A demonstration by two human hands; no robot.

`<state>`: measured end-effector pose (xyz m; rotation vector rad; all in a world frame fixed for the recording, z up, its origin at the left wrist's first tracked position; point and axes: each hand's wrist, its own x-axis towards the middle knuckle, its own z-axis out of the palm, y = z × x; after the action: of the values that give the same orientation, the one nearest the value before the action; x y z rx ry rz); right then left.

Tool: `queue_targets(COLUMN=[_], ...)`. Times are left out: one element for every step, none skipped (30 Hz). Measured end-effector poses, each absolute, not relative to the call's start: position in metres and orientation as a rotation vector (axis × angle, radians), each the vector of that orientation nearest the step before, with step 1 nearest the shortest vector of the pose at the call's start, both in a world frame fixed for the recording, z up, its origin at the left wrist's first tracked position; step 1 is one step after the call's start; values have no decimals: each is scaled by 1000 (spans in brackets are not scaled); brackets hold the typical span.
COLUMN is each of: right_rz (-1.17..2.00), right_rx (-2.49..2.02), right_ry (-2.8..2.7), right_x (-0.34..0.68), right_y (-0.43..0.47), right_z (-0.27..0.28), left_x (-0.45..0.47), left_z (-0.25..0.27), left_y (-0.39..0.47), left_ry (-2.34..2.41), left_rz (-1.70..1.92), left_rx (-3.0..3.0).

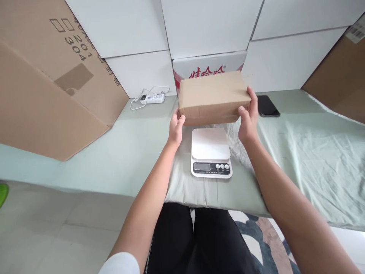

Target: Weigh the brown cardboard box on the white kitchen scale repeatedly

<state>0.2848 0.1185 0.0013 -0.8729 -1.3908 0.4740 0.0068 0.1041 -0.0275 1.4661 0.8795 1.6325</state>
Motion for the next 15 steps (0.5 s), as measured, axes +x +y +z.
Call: queue_targets(right_rz=[502, 524, 542, 555, 561, 562, 561, 561, 561, 562, 563, 567, 575, 587, 603], right_rx=[-900, -922, -942, -958, -970, -980, -990, -999, -1006, -1013, -1019, -1023, -1027, -1032, -1037], right_ry=[-1388, -1388, -1390, -1390, -1389, -1386, -1384, -1383, -1380, -1378, -1375, -1370, -1363, -1354, -1344], right_x=[284, 284, 285, 286, 287, 288, 289, 290, 290, 290, 290, 290, 289, 288, 286], right_y=[122, 124, 124, 123, 121, 120, 118, 117, 116, 116, 116, 116, 117, 117, 118], right_z=[-9, -19, -26, -30, -33, -34, -33, -32, -31, -30, -29, -29, -29, -29, -29], left_x=[7, 7, 7, 7, 7, 8, 8, 9, 9, 9, 10, 11, 12, 15, 17], left_z=[-36, -42, -46, -49, -50, -51, -50, -50, -50, -50, -51, -52, -53, -55, -57], left_y=[107, 108, 108, 108, 108, 107, 107, 107, 107, 107, 107, 107, 107, 107, 107], left_ry=[905, 924, 935, 942, 946, 947, 945, 940, 935, 931, 929, 928, 928, 931, 934], left_rz=[1610, 1589, 1578, 1574, 1572, 1575, 1578, 1580, 1580, 1577, 1574, 1571, 1566, 1561, 1557], left_rx=[1441, 1419, 1394, 1366, 1335, 1302, 1272, 1245, 1223, 1204, 1191, 1184, 1182, 1185, 1191])
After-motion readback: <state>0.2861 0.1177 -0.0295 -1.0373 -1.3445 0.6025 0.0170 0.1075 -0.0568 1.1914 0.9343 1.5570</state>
